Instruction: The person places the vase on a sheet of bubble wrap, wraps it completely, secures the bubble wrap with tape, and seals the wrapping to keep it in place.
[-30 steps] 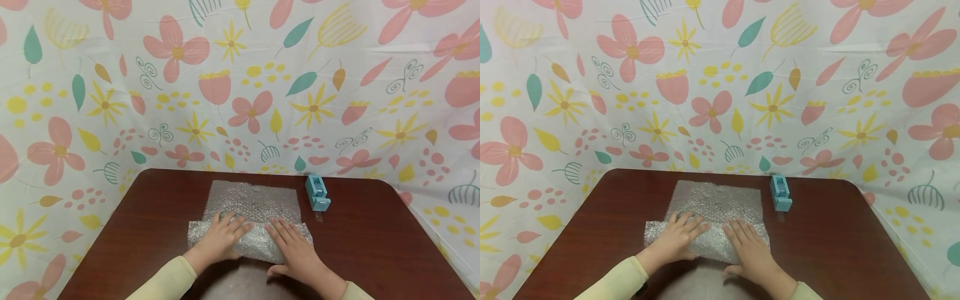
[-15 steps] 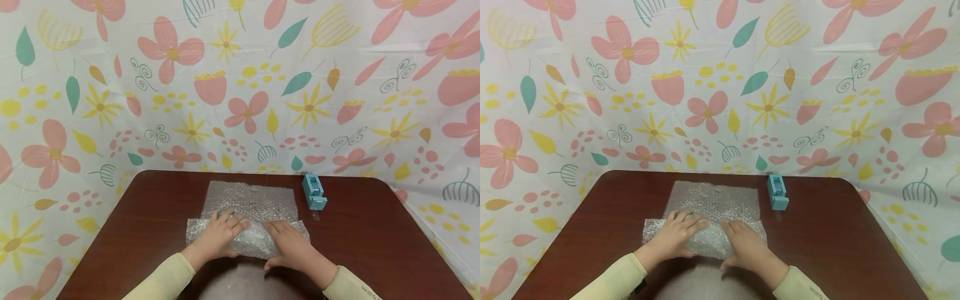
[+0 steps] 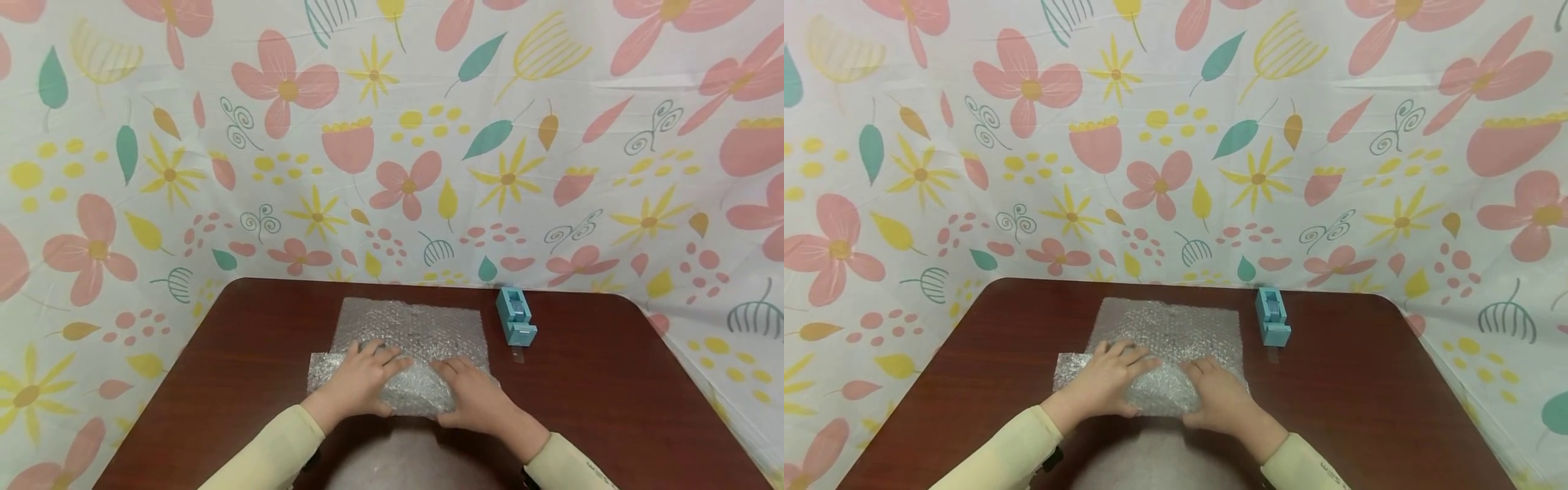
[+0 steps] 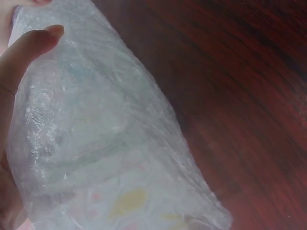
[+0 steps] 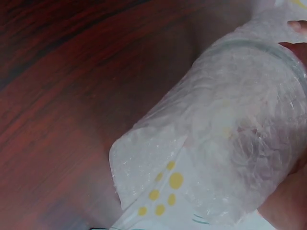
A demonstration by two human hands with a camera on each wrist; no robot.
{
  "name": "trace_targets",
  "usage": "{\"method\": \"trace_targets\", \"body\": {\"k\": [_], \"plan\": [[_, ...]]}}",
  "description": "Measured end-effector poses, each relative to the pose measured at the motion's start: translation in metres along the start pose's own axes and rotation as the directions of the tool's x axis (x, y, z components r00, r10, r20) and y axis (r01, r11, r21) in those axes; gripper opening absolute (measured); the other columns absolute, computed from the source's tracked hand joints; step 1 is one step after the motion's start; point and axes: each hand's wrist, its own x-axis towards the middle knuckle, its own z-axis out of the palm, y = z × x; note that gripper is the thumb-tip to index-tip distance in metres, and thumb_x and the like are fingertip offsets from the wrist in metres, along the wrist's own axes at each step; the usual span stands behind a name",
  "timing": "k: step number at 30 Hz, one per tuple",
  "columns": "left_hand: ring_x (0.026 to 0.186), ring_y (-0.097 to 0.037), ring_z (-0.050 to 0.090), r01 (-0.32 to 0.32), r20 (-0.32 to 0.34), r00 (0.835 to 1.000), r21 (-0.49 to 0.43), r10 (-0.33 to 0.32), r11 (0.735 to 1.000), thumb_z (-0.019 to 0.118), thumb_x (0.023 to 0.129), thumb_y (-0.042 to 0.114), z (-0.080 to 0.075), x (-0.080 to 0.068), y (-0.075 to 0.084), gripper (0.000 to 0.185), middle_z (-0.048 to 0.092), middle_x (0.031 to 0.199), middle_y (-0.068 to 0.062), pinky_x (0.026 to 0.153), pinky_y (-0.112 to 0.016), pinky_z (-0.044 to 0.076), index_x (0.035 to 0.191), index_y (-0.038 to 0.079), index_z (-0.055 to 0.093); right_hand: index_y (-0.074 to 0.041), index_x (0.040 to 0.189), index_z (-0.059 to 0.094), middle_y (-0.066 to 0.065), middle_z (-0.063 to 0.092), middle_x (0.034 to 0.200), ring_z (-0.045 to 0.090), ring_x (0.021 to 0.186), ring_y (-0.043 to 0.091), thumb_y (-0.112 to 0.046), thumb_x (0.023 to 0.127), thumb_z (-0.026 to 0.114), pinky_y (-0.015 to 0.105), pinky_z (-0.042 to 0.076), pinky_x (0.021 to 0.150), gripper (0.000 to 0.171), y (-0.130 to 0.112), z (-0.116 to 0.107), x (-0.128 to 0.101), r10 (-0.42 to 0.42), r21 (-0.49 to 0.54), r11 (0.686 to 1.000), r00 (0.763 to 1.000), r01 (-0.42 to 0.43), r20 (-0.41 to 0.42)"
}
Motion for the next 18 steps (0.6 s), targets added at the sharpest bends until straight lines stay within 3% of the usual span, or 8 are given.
{"method": "trace_targets", "body": {"k": [7,18], "plan": [[0.133,-0.033,0.058,0.019,0.095,0.995,-0.064,-0.013,0.998,0.091,0.066,0.057,-0.005,-0.001,0.002,0.091,0.062,0.146,-0.001,0.103,-0.063,0.051,0.146,0.028,0.057,0.0,0.133,0.063,0.012,0.069,0.122,0.066,0.113,0.029,-0.039,0.07,0.086,0.046,0.059,0.091,0.078,-0.003,-0.002,-0.003,0.023,0.115,0.993,0.999,-0.028,0.044],[0.134,-0.032,0.058,0.029,0.196,0.981,-0.12,-0.005,0.992,0.091,0.065,0.058,-0.01,0.003,0.001,0.093,0.061,0.147,0.001,0.102,-0.06,0.052,0.146,0.031,0.056,0.001,0.129,0.066,0.01,0.073,0.117,0.069,0.107,0.027,-0.041,0.073,0.085,0.04,0.059,0.089,0.072,-0.003,-0.013,-0.003,-0.037,0.195,0.981,0.992,0.014,0.117]]}}
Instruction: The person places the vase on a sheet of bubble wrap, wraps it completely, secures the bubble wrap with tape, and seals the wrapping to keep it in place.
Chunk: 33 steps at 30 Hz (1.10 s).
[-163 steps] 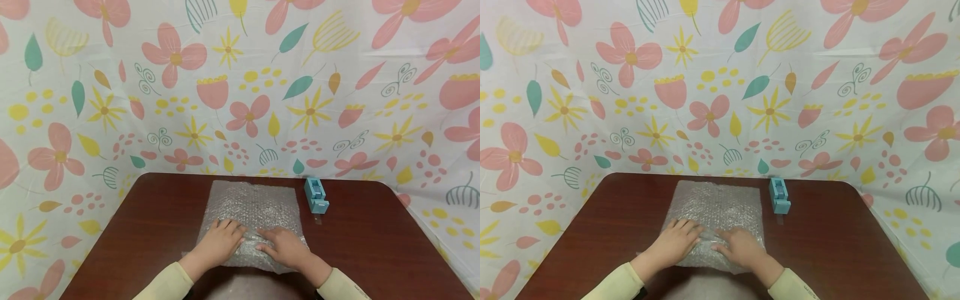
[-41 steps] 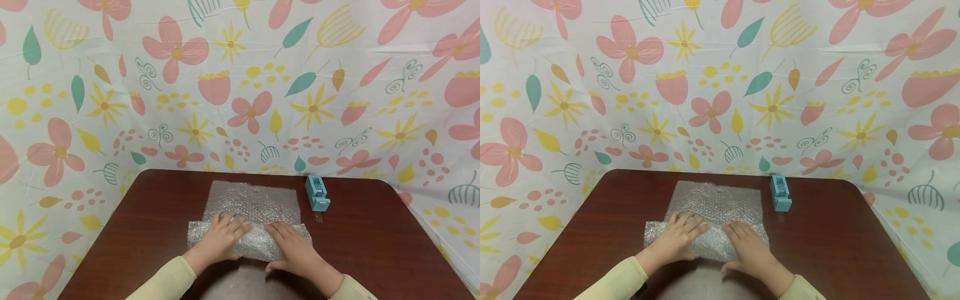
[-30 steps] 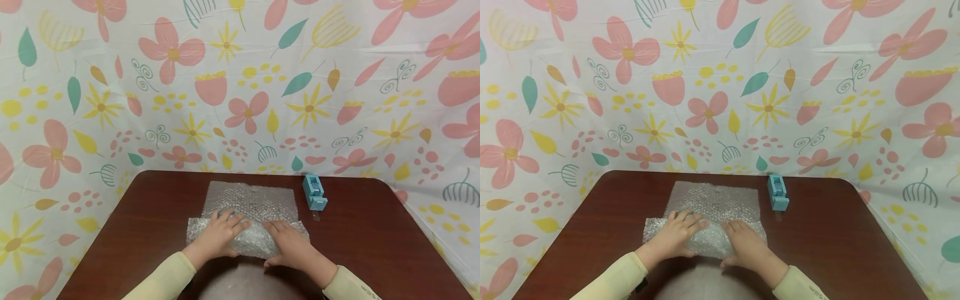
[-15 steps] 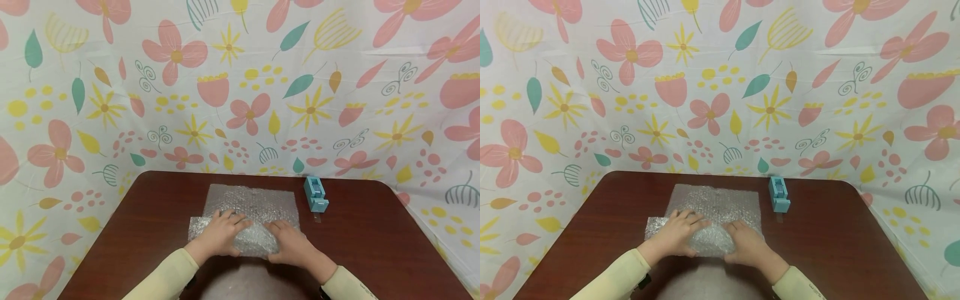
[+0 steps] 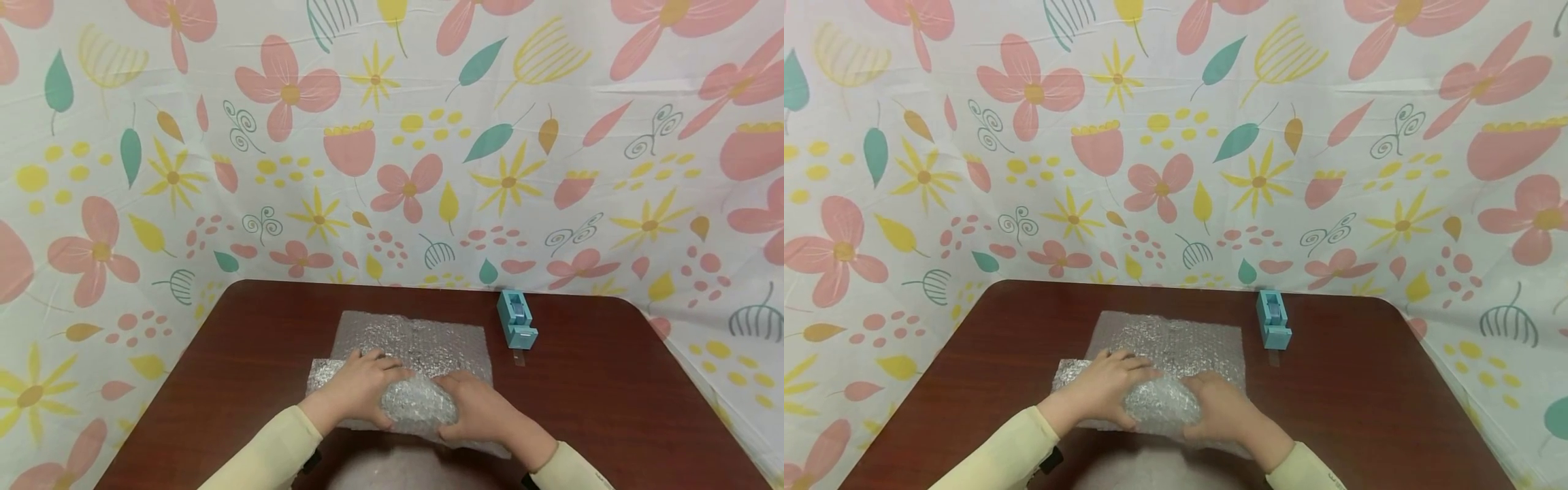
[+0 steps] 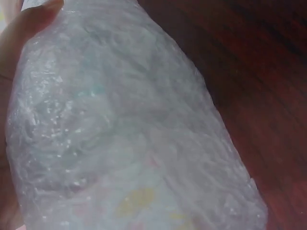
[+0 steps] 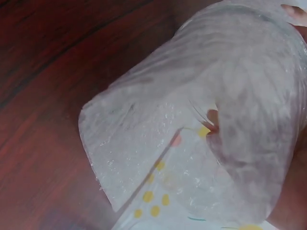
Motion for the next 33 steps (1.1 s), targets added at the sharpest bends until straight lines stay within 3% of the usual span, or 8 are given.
{"method": "trace_targets", "body": {"k": [4,8,14,21,28,33], "plan": [[0.134,-0.028,0.058,0.005,0.036,0.999,-0.032,-0.004,0.999,0.091,0.064,0.057,-0.003,0.006,-0.003,0.091,0.061,0.148,0.003,0.104,-0.063,0.05,0.145,0.033,0.056,0.0,0.13,0.066,0.007,0.075,0.116,0.069,0.104,0.022,-0.037,0.073,0.084,0.034,0.058,0.087,0.07,0.005,-0.003,0.005,-0.012,0.094,0.995,0.999,0.009,0.036],[0.134,-0.027,0.058,0.004,0.064,0.998,-0.053,0.0,0.999,0.089,0.065,0.062,-0.005,0.01,-0.006,0.093,0.06,0.149,0.003,0.105,-0.064,0.049,0.146,0.032,0.056,-0.007,0.13,0.068,0.0,0.076,0.111,0.067,0.097,0.009,-0.034,0.073,0.084,0.027,0.056,0.08,0.065,0.011,-0.003,0.009,-0.022,0.196,0.981,0.998,0.012,0.052],[0.137,-0.032,0.057,0.009,0.048,0.999,-0.079,-0.005,0.997,0.076,0.071,0.075,-0.005,0.013,-0.006,0.089,0.06,0.15,0.0,0.106,-0.066,0.048,0.145,0.029,0.058,-0.005,0.129,0.067,0.001,0.075,0.111,0.066,0.095,0.006,-0.036,0.073,0.084,0.025,0.055,0.077,0.066,0.016,-0.003,0.011,-0.019,0.21,0.978,0.998,0.006,0.062],[0.141,-0.033,0.052,0.035,0.013,0.999,-0.114,-0.033,0.993,0.046,0.104,0.056,-0.005,0.01,-0.005,0.047,0.06,0.149,-0.001,0.112,-0.064,0.044,0.142,0.032,0.061,-0.005,0.128,0.068,0.001,0.075,0.109,0.065,0.09,0.003,-0.035,0.073,0.083,0.023,0.054,0.075,0.065,0.016,-0.002,0.012,-0.004,0.235,0.972,0.998,-0.012,0.07],[0.145,-0.028,0.049,0.08,-0.01,0.997,-0.055,-0.081,0.995,0.038,0.109,0.048,-0.006,0.01,0.001,0.041,0.06,0.149,-0.002,0.117,-0.066,0.037,0.137,0.036,0.065,-0.008,0.125,0.069,-0.004,0.075,0.102,0.06,0.082,-0.004,-0.033,0.072,0.083,0.02,0.053,0.071,0.061,0.016,0.0,0.012,-0.006,0.282,0.959,0.997,-0.016,0.077],[0.144,-0.027,0.048,0.111,-0.069,0.991,-0.009,-0.112,0.994,0.04,0.107,0.041,-0.007,0.015,0.015,0.04,0.061,0.147,-0.004,0.121,-0.062,0.035,0.129,0.029,0.071,-0.007,0.125,0.069,-0.003,0.075,0.102,0.06,0.081,-0.004,-0.034,0.073,0.083,0.02,0.053,0.07,0.06,0.018,-0.001,0.011,-0.013,0.284,0.959,0.997,-0.01,0.08]]}}
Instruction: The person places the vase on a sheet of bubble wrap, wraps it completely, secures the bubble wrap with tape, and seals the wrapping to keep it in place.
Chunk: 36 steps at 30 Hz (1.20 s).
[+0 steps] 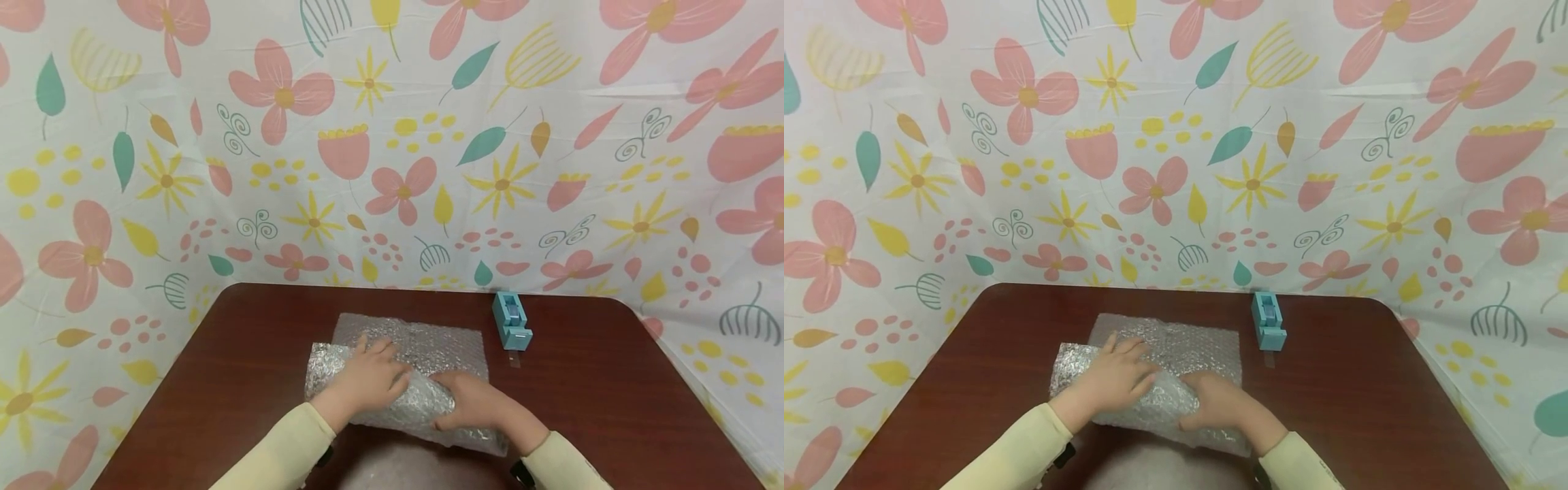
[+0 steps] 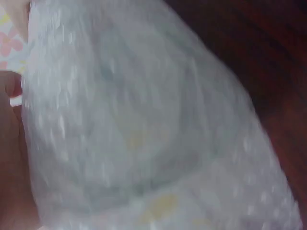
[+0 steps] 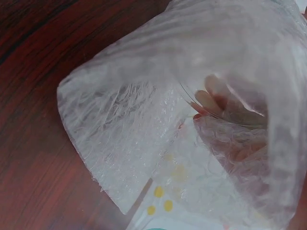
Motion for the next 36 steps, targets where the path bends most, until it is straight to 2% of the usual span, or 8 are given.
{"method": "trace_targets", "body": {"k": [6,12,14,18,22,27,31,36], "plan": [[0.127,-0.021,0.056,-0.005,-0.114,0.993,0.146,0.021,0.989,0.044,0.106,0.038,0.008,0.0,0.01,0.039,0.067,0.129,-0.002,0.111,-0.049,0.049,0.126,0.022,0.073,-0.005,0.128,0.068,-0.001,0.075,0.107,0.062,0.086,-0.002,-0.035,0.075,0.082,0.022,0.053,0.074,0.063,0.0,-0.002,0.002,0.014,0.01,1.0,1.0,-0.015,0.024],[0.128,-0.017,0.058,-0.031,-0.126,0.99,0.232,0.061,0.972,0.044,0.104,0.056,0.013,-0.004,0.008,0.052,0.066,0.134,0.001,0.111,-0.049,0.049,0.137,0.02,0.064,-0.003,0.13,0.067,0.0,0.075,0.11,0.064,0.089,0.001,-0.036,0.076,0.08,0.024,0.054,0.076,0.065,0.003,-0.003,0.002,0.044,0.041,0.998,0.998,-0.046,0.047],[0.131,-0.018,0.057,-0.048,-0.115,0.99,0.235,0.077,0.971,0.048,0.098,0.067,0.014,-0.008,0.005,0.065,0.065,0.137,0.001,0.113,-0.051,0.047,0.142,0.021,0.059,-0.003,0.131,0.066,-0.001,0.074,0.109,0.063,0.088,0.0,-0.036,0.077,0.078,0.024,0.055,0.076,0.065,0.004,-0.003,0.002,0.059,0.066,0.996,0.996,-0.063,0.062],[0.136,-0.022,0.055,-0.095,-0.095,0.988,0.243,0.121,0.965,0.061,0.078,0.085,0.016,-0.016,0.0,0.096,0.061,0.143,-0.002,0.113,-0.057,0.046,0.15,0.022,0.048,-0.003,0.132,0.066,-0.003,0.074,0.105,0.064,0.086,-0.001,-0.035,0.078,0.078,0.024,0.055,0.076,0.064,0.005,-0.004,0.003,0.057,0.103,0.992,0.995,-0.066,0.081],[0.137,-0.026,0.055,-0.129,-0.095,0.981,0.337,0.17,0.932,0.072,0.06,0.089,0.021,-0.021,-0.005,0.118,0.058,0.145,-0.006,0.108,-0.06,0.049,0.155,0.026,0.04,-0.003,0.132,0.066,-0.002,0.074,0.107,0.065,0.088,0.001,-0.036,0.077,0.078,0.025,0.056,0.077,0.064,0.004,-0.004,0.004,0.04,0.095,0.994,0.996,-0.047,0.08],[0.133,-0.029,0.059,-0.11,-0.124,0.975,0.448,0.183,0.887,0.078,0.058,0.084,0.027,-0.025,-0.005,0.119,0.06,0.142,-0.004,0.105,-0.057,0.052,0.156,0.03,0.039,-0.005,0.132,0.066,-0.003,0.074,0.109,0.065,0.09,0.001,-0.037,0.077,0.078,0.025,0.056,0.08,0.064,0.004,-0.004,0.005,0.044,0.08,0.996,0.995,-0.051,0.088],[0.13,-0.031,0.06,-0.085,-0.158,0.972,0.452,0.174,0.888,0.08,0.056,0.082,0.028,-0.024,-0.003,0.116,0.062,0.14,-0.003,0.102,-0.056,0.054,0.153,0.031,0.043,-0.004,0.132,0.066,-0.001,0.075,0.11,0.068,0.093,0.007,-0.037,0.076,0.077,0.026,0.057,0.081,0.066,0.005,-0.006,0.006,0.064,0.072,0.995,0.994,-0.071,0.094],[0.126,-0.03,0.062,-0.097,-0.171,0.966,0.45,0.193,0.888,0.08,0.055,0.083,0.027,-0.022,-0.003,0.114,0.063,0.135,-0.003,0.099,-0.054,0.056,0.15,0.031,0.046,0.0,0.136,0.063,0.006,0.073,0.123,0.071,0.107,0.021,-0.039,0.077,0.076,0.033,0.057,0.09,0.072,0.008,-0.005,0.005,0.102,0.069,0.991,0.989,-0.11,0.11]]}}
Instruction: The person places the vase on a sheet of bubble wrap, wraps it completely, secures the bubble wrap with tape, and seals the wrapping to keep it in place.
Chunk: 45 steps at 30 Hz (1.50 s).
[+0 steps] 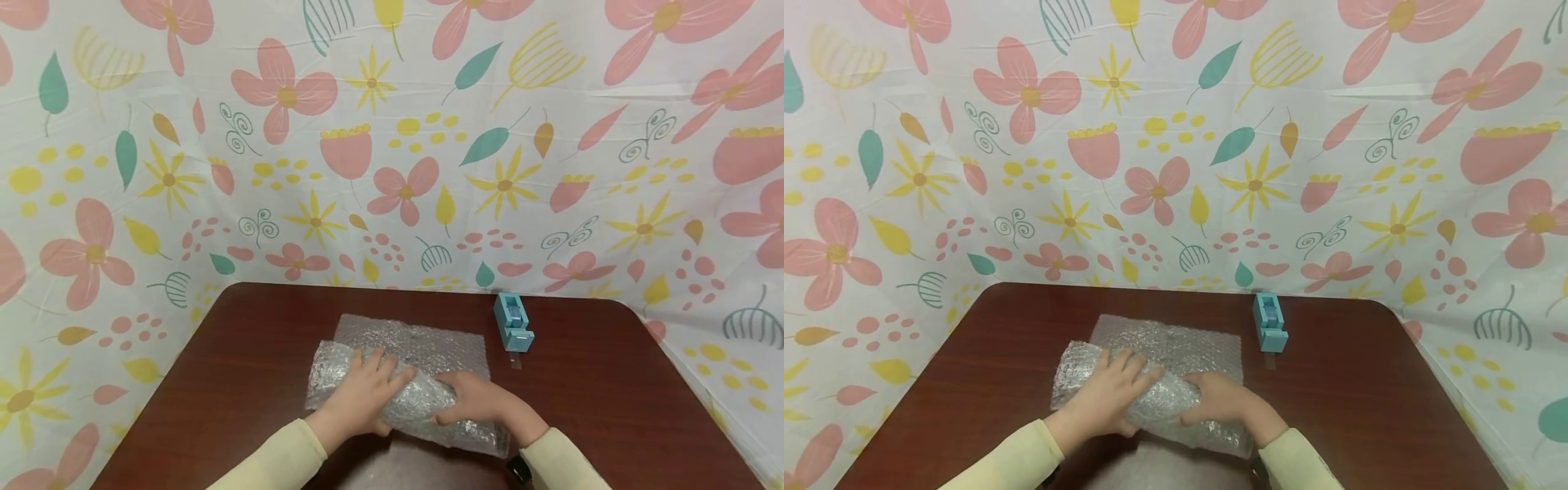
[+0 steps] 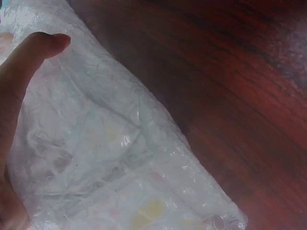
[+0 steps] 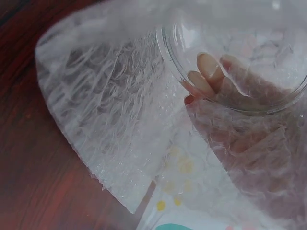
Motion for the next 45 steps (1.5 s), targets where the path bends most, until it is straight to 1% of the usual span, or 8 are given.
{"method": "trace_targets", "body": {"k": [3,7,11,27,33,35,42,45], "plan": [[0.125,-0.029,0.062,-0.012,0.011,1.0,-0.011,0.012,1.0,0.08,0.056,0.083,-0.001,0.0,-0.001,0.111,0.063,0.134,-0.002,0.098,-0.054,0.056,0.148,0.031,0.046,-0.002,0.137,0.063,0.004,0.074,0.121,0.07,0.104,0.016,-0.038,0.077,0.076,0.031,0.057,0.088,0.072,0.001,0.001,-0.001,0.014,0.038,0.999,1.0,-0.015,0.013],[0.127,-0.028,0.061,-0.022,0.041,0.999,-0.051,0.024,0.998,0.08,0.058,0.081,-0.003,0.0,-0.002,0.108,0.062,0.134,-0.002,0.099,-0.055,0.056,0.147,0.031,0.046,-0.005,0.134,0.065,-0.004,0.075,0.106,0.066,0.086,0.003,-0.035,0.077,0.076,0.024,0.056,0.077,0.066,0.0,0.002,-0.002,0.0,0.098,0.995,0.999,-0.003,0.032],[0.127,-0.028,0.06,-0.023,0.054,0.998,-0.085,0.027,0.996,0.082,0.059,0.079,-0.006,-0.003,-0.001,0.106,0.063,0.134,-0.003,0.098,-0.056,0.056,0.146,0.03,0.048,-0.005,0.133,0.066,-0.008,0.074,0.099,0.064,0.08,0.001,-0.034,0.077,0.076,0.023,0.055,0.073,0.063,-0.002,0.003,-0.003,-0.004,0.134,0.991,0.998,-0.003,0.058],[0.124,-0.025,0.061,-0.032,0.018,0.999,-0.106,0.034,0.994,0.083,0.057,0.077,-0.005,-0.002,-0.003,0.103,0.065,0.13,-0.001,0.094,-0.055,0.058,0.142,0.029,0.053,-0.009,0.135,0.065,-0.004,0.075,0.109,0.068,0.092,0.006,-0.037,0.082,0.078,0.026,0.056,0.08,0.062,-0.002,0.002,-0.006,0.011,0.188,0.982,0.997,-0.025,0.075],[0.124,-0.025,0.062,-0.006,0.039,0.999,-0.142,0.012,0.99,0.086,0.055,0.075,-0.004,-0.001,-0.001,0.103,0.066,0.132,-0.002,0.095,-0.055,0.057,0.142,0.03,0.055,0.001,0.141,0.057,0.014,0.069,0.131,0.067,0.116,0.032,-0.042,0.085,0.08,0.05,0.057,0.096,0.075,-0.003,-0.001,-0.007,0.06,0.172,0.982,0.992,-0.079,0.113],[0.123,-0.024,0.062,0.003,0.042,0.999,-0.152,0.004,0.988,0.087,0.054,0.074,-0.004,0.0,-0.002,0.102,0.066,0.131,-0.002,0.094,-0.055,0.057,0.141,0.031,0.055,0.002,0.142,0.056,0.017,0.067,0.135,0.066,0.12,0.036,-0.043,0.086,0.08,0.053,0.056,0.098,0.077,-0.002,-0.002,-0.007,0.06,0.179,0.98,0.991,-0.081,0.124],[0.122,-0.024,0.062,0.015,0.081,0.997,-0.192,0.0,0.981,0.089,0.052,0.071,-0.006,0.005,-0.004,0.101,0.067,0.13,-0.002,0.093,-0.057,0.057,0.139,0.033,0.055,-0.004,0.141,0.06,0.006,0.071,0.127,0.068,0.111,0.021,-0.044,0.088,0.078,0.034,0.055,0.092,0.068,0.003,-0.003,-0.005,0.017,0.205,0.978,0.991,-0.044,0.134],[0.124,-0.025,0.062,0.026,0.123,0.992,-0.223,0.001,0.975,0.09,0.053,0.069,-0.006,0.008,-0.007,0.101,0.067,0.133,-0.003,0.096,-0.058,0.056,0.141,0.033,0.055,-0.005,0.139,0.061,0.007,0.071,0.125,0.067,0.111,0.022,-0.044,0.09,0.075,0.037,0.055,0.092,0.064,0.004,-0.005,-0.002,0.014,0.236,0.97,0.988,-0.051,0.155]]}}
